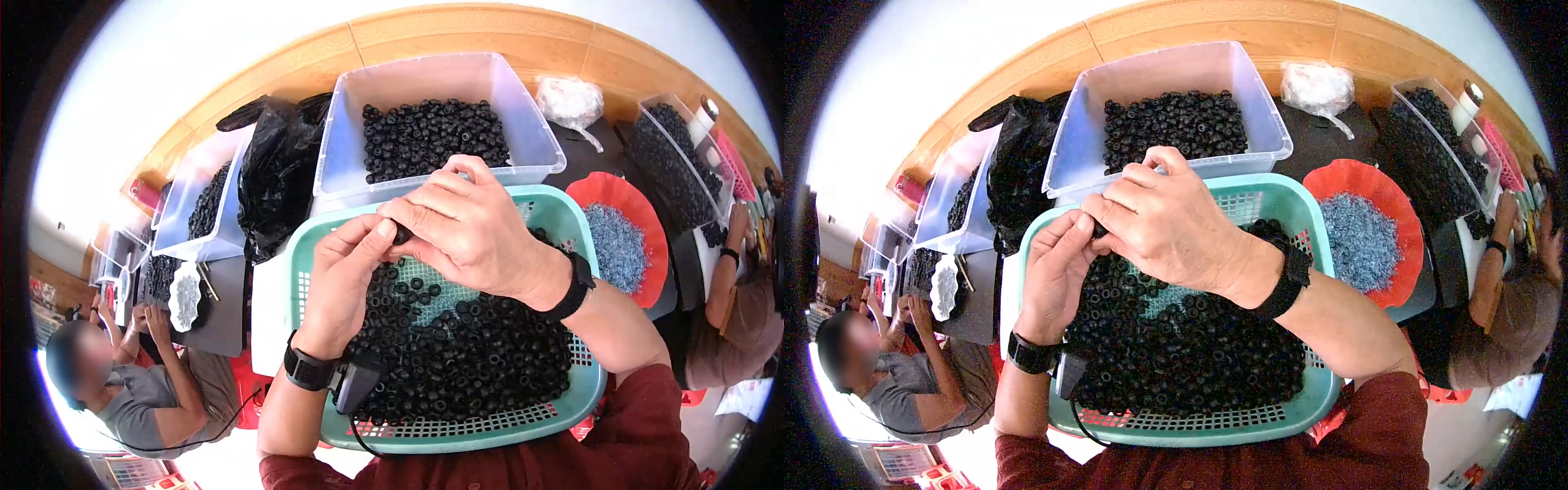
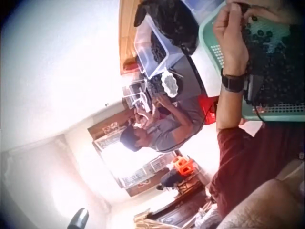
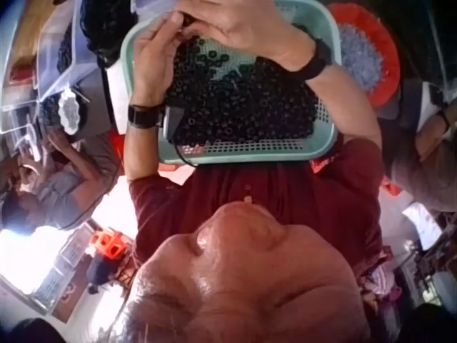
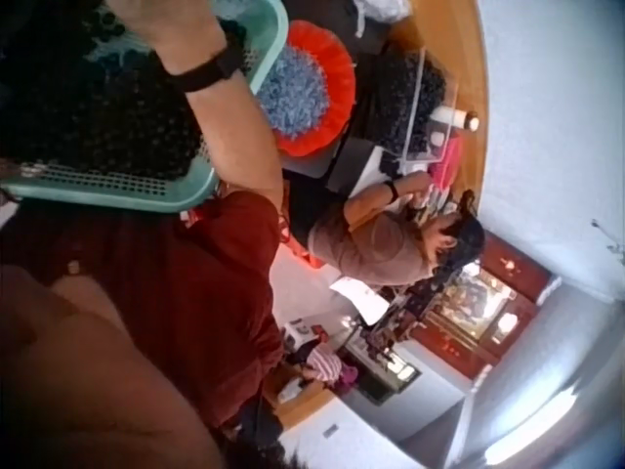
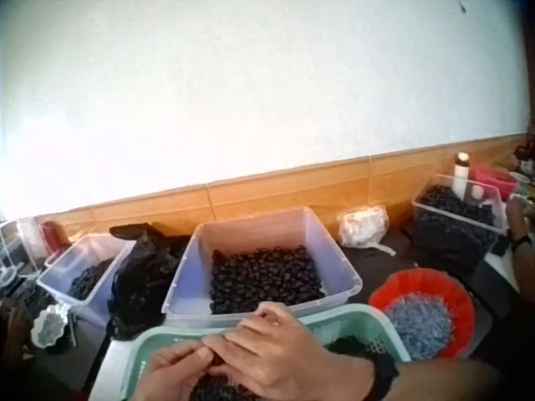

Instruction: Inspecting and sorting small black rubber or plastic components from a basket.

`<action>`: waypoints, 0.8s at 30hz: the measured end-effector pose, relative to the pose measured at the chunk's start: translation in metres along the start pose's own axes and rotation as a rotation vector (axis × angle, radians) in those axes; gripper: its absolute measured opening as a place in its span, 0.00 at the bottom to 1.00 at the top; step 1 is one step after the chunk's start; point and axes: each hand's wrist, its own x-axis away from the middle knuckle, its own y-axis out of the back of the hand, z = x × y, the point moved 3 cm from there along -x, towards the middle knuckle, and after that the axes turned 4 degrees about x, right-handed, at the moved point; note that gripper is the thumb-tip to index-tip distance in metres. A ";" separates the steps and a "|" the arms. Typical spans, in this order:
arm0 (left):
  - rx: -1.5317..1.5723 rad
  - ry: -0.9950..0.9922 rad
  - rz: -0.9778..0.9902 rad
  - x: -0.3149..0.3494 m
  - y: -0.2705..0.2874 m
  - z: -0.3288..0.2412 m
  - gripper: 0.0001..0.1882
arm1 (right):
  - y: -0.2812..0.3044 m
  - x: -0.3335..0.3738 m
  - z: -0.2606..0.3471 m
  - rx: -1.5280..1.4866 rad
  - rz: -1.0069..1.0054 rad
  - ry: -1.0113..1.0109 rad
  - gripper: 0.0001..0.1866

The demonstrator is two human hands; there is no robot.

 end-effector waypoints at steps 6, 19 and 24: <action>-0.020 0.018 0.030 0.004 0.001 0.002 0.12 | -0.002 0.002 -0.002 -0.035 -0.057 -0.009 0.17; -0.186 -0.072 -0.090 0.008 -0.007 -0.004 0.12 | -0.010 0.000 -0.003 -0.246 -0.086 0.120 0.20; -0.216 -0.109 -0.036 0.004 -0.006 -0.010 0.12 | -0.005 0.001 -0.007 -0.265 -0.082 0.039 0.17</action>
